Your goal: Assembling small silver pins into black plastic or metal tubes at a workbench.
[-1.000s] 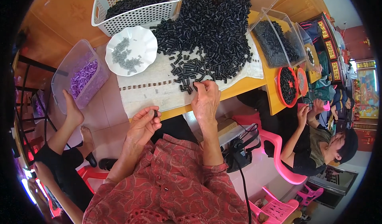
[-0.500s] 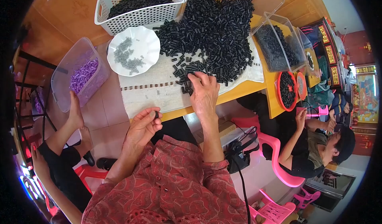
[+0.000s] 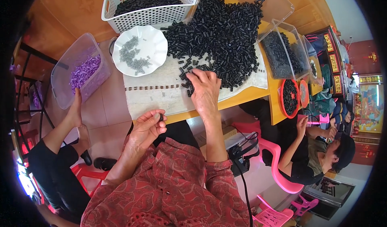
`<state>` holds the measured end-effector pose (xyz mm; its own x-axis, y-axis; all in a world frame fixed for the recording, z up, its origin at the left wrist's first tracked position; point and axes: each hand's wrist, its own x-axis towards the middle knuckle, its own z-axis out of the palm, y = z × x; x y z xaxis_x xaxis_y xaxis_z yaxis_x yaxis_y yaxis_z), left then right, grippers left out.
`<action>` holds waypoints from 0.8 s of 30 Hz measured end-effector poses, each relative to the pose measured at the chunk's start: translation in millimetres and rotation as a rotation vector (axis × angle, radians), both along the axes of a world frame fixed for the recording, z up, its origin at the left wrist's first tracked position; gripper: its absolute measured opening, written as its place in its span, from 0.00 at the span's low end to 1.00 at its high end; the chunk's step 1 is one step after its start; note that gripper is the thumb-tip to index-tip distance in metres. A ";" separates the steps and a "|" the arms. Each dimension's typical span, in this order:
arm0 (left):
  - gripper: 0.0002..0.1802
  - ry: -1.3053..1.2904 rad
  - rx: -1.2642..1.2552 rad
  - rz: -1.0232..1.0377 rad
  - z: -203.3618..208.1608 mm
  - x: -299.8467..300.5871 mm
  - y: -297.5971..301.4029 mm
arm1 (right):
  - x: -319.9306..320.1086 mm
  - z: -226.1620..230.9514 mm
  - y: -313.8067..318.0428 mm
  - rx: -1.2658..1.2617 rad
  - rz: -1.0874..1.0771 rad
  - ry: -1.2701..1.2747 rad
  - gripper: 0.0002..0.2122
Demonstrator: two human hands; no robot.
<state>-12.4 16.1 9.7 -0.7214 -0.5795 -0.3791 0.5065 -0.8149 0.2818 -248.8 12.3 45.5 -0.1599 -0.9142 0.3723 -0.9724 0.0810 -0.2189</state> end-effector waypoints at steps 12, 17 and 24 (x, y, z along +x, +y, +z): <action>0.12 -0.036 0.027 -0.011 4.5 -0.9 -1.3 | -21.5 -10.3 4.4 -0.021 -0.021 0.006 0.16; 0.12 -0.043 0.031 -0.014 4.3 -1.2 -1.6 | -23.0 -12.9 0.3 -0.066 -0.052 -0.022 0.13; 0.12 -0.032 0.041 -0.018 5.8 -1.5 -2.1 | -24.0 -6.9 -15.7 -0.099 -0.045 -0.027 0.10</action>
<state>-13.9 14.0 15.5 -0.7188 -0.5501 -0.4251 0.4830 -0.8349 0.2639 -272.8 -3.4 38.5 -0.2110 -0.8648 0.4556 -0.9619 0.1009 -0.2540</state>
